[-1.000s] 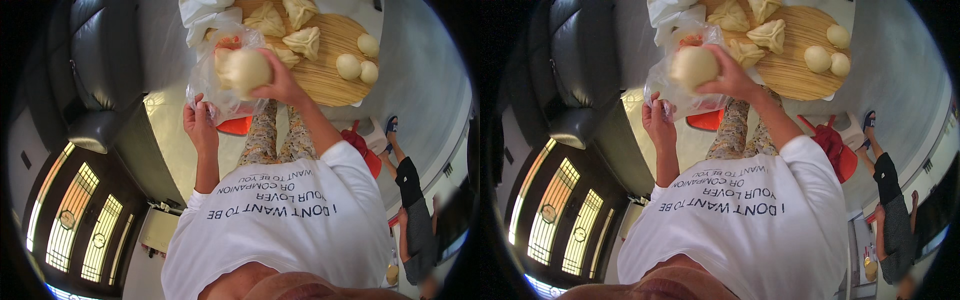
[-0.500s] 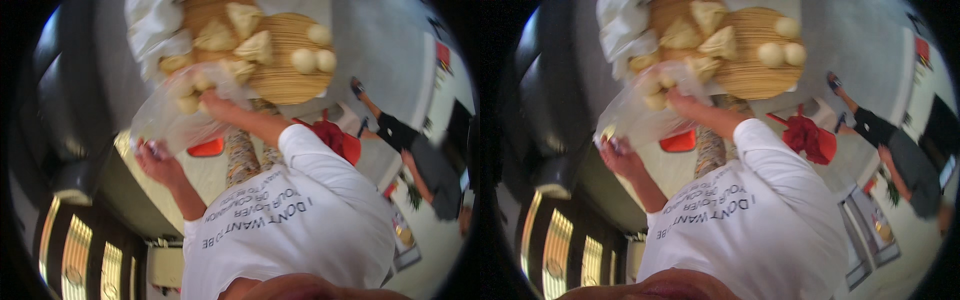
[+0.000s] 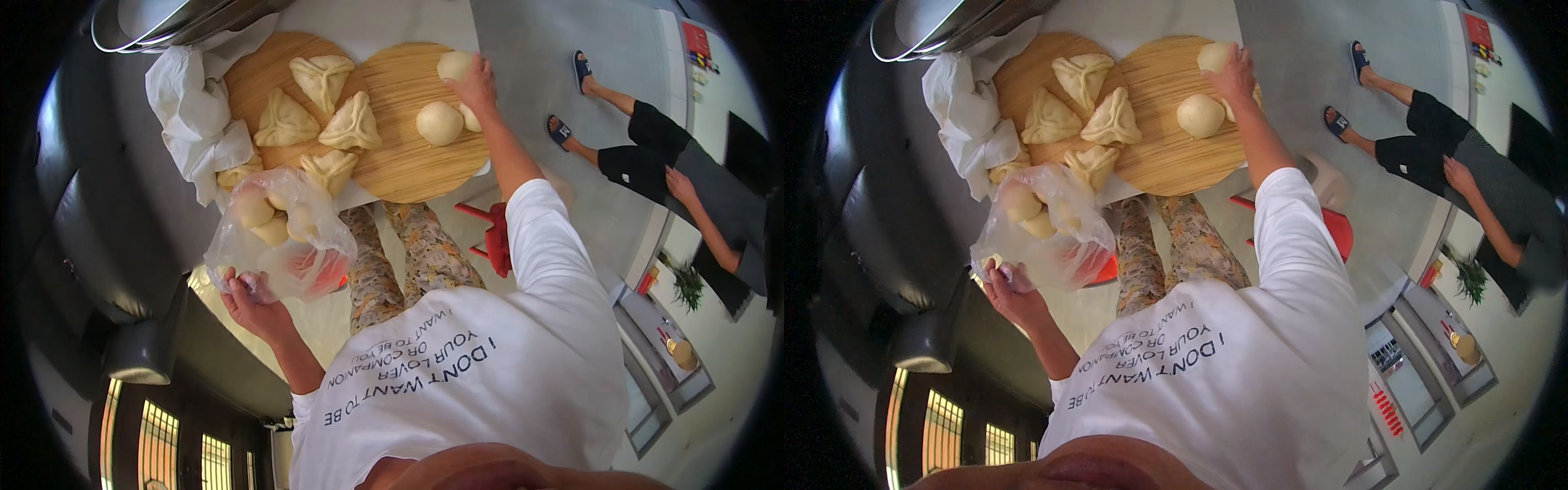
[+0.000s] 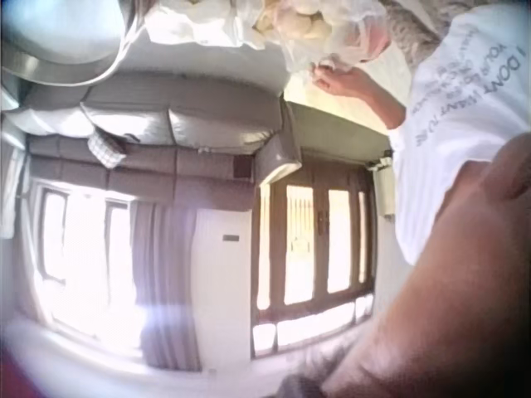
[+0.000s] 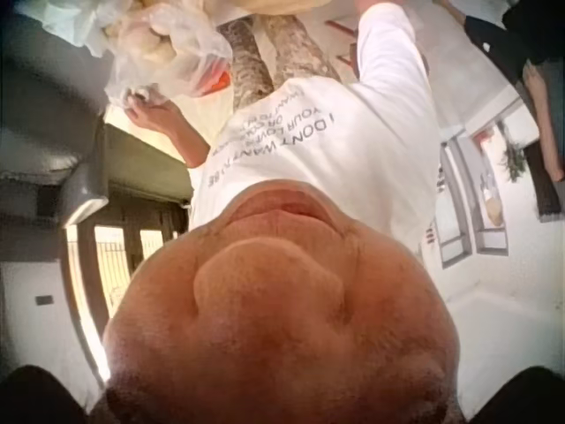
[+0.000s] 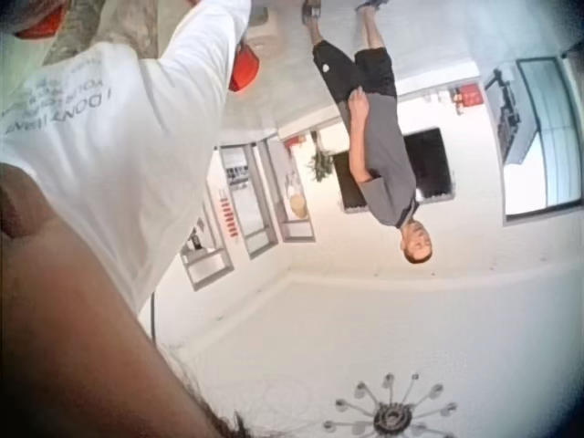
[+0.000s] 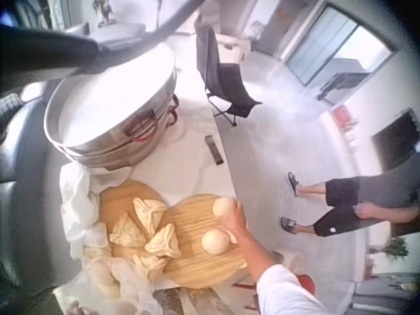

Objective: The person picks up shaped pieces of dough from a wooden board by hand and places them into a plastic bag.

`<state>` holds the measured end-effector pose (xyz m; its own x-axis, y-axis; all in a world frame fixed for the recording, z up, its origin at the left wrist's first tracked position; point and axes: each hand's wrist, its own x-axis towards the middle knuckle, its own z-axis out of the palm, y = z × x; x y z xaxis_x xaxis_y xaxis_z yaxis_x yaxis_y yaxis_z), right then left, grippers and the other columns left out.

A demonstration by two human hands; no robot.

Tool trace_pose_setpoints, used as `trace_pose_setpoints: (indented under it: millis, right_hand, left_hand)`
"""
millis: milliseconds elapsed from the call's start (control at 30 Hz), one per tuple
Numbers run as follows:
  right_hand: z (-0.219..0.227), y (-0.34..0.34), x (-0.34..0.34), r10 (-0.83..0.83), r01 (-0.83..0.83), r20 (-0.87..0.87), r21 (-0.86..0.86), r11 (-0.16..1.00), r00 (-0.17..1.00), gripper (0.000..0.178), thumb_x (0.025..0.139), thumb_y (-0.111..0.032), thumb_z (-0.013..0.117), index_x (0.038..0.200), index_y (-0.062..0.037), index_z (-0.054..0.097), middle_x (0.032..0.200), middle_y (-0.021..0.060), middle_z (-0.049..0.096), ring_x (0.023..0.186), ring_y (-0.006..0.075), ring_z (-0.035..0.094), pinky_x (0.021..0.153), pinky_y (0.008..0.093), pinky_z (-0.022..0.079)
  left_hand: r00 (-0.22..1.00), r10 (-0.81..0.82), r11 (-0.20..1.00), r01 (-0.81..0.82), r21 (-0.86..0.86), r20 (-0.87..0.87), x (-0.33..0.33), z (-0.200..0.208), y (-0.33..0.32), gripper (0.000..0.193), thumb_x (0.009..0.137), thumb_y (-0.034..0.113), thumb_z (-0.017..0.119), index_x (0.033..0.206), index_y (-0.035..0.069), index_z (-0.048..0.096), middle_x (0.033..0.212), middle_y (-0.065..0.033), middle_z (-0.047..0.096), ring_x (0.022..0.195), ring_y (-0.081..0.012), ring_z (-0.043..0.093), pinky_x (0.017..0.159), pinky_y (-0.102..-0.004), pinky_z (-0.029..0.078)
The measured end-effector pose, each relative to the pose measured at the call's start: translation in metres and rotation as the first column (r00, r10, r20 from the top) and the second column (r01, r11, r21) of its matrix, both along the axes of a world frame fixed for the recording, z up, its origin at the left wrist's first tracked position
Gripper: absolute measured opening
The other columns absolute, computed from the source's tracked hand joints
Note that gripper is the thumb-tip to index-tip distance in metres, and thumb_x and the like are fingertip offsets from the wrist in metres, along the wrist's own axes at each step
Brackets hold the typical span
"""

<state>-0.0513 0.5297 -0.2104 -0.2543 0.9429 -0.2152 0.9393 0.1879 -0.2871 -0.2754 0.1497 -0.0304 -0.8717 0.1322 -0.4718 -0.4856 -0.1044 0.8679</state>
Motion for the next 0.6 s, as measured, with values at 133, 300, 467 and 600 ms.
trace_pose_setpoints:
  millis: [133, 300, 467, 600]
  right_hand:
    - [-0.031, 0.008, -0.010, 0.023, -0.021, 0.087, -0.031, 0.999, 0.996, 0.086, 0.053, -0.032, 0.075, 0.122, -0.0044, 0.031, 0.121, 0.0190, 0.034, 0.106, 0.0370, 0.040, 0.086, 0.0428, 0.037]
    - [-0.056, 0.016, 0.007, 0.162, -0.161, -0.058, 0.020, 0.987, 0.985, 0.070, 0.053, -0.023, 0.075, 0.112, -0.0019, 0.043, 0.103, 0.0194, 0.050, 0.097, 0.0320, 0.048, 0.083, 0.0385, 0.040]
    - [-0.021, -0.007, 0.005, -0.011, 0.004, -0.112, -0.069, 0.998, 0.994, 0.065, 0.053, -0.020, 0.075, 0.108, -0.0048, 0.045, 0.105, 0.0157, 0.050, 0.095, 0.0279, 0.050, 0.082, 0.0372, 0.040]
    - [-0.083, 0.016, 0.038, -0.057, 0.045, -0.194, -0.066, 0.997, 0.979, 0.068, 0.050, -0.024, 0.076, 0.108, -0.0062, 0.045, 0.105, 0.0134, 0.051, 0.096, 0.0264, 0.049, 0.084, 0.0350, 0.038]
  left_hand:
    - [1.000, 0.001, 0.998, -0.002, -0.068, -0.004, 0.003, -0.004, 0.016, 0.015, 0.085, 0.010, 0.045, 0.096, 0.001, 0.048, 0.065, -0.0028, 0.047, 0.058, -0.0082, 0.043, 0.057, -0.0237, 0.042]
    - [0.997, 0.055, 0.978, -0.065, -0.197, -0.060, -0.003, -0.012, 0.008, 0.017, 0.085, 0.014, 0.046, 0.097, 0.002, 0.050, 0.068, -0.0023, 0.051, 0.056, -0.0069, 0.046, 0.049, -0.0185, 0.040]
    - [0.986, 0.045, 0.980, -0.074, -0.183, -0.158, -0.015, -0.005, -0.015, 0.017, 0.085, 0.011, 0.046, 0.098, 0.000, 0.050, 0.069, -0.0030, 0.053, 0.060, -0.0085, 0.048, 0.057, -0.0236, 0.043]
    - [0.983, 0.088, 0.980, -0.114, -0.164, -0.160, -0.016, -0.011, -0.024, 0.018, 0.086, 0.012, 0.044, 0.099, 0.000, 0.048, 0.066, -0.0042, 0.052, 0.060, -0.0084, 0.047, 0.056, -0.0219, 0.041]
